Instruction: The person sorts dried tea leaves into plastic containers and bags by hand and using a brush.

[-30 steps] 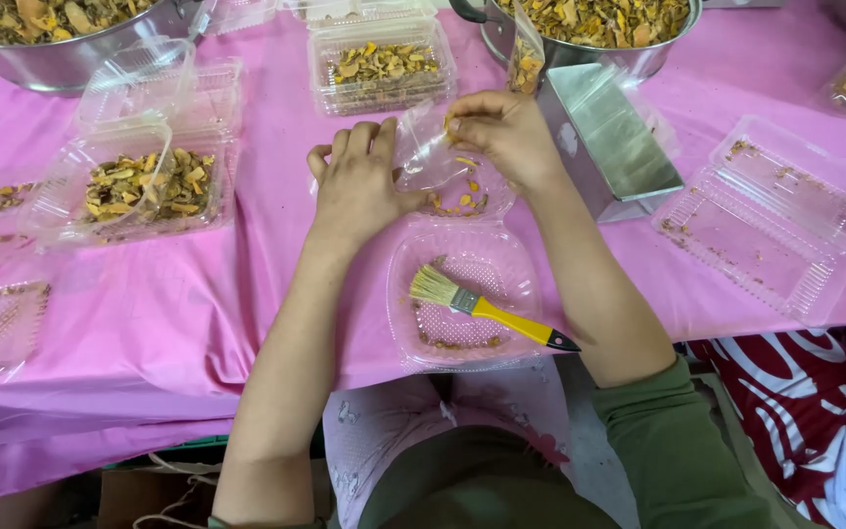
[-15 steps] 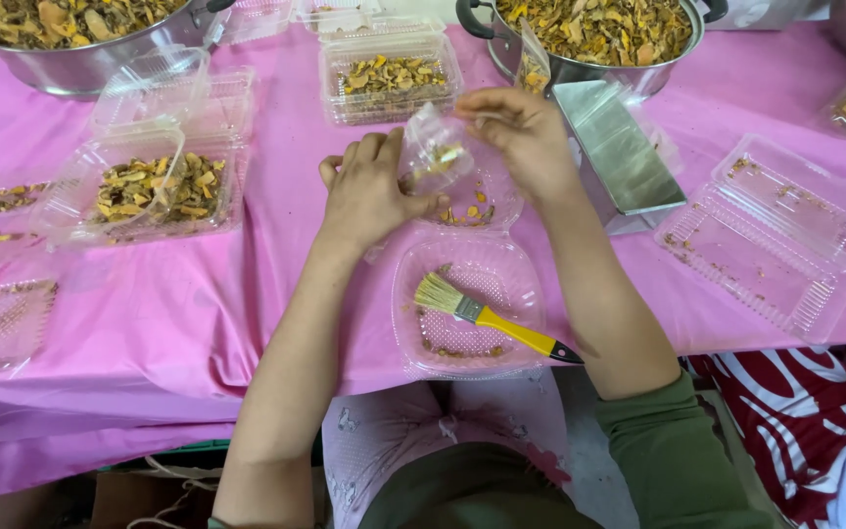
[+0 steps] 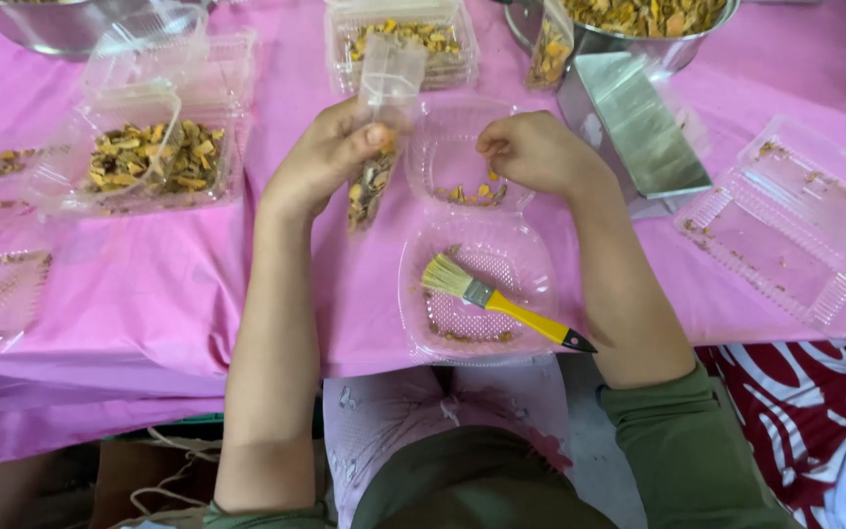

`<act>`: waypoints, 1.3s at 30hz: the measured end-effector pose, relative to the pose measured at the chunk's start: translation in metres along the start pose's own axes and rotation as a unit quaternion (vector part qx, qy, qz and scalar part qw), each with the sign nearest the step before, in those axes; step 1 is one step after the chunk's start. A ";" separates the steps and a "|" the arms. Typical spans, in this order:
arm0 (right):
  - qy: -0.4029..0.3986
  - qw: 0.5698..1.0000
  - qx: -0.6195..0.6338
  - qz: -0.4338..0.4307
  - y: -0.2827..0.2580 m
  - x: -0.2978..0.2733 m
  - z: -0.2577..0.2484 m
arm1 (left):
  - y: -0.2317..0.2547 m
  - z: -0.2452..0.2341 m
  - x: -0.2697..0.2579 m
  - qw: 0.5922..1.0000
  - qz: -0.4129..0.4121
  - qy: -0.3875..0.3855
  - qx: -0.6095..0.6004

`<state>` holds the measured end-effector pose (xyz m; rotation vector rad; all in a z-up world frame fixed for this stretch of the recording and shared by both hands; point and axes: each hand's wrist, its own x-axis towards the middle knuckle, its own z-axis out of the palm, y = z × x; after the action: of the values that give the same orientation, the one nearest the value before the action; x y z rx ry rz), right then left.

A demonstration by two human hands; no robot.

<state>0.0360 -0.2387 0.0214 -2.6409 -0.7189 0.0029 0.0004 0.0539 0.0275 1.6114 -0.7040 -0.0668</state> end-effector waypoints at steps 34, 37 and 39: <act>-0.158 0.981 -0.114 0.000 -0.015 0.021 0.015 | -0.072 0.021 0.023 0.989 -0.128 -0.039 0.056; -0.161 0.977 -0.136 -0.011 -0.014 0.022 0.023 | -0.076 0.018 0.022 0.989 -0.137 -0.034 0.052; -0.161 0.973 -0.167 -0.009 -0.004 0.026 0.031 | -0.062 0.020 0.021 0.988 -0.138 -0.038 0.053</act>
<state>0.0532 -0.2109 -0.0029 -2.9923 -0.9179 0.3420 0.0334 0.0259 -0.0259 1.8082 -0.5451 -0.2988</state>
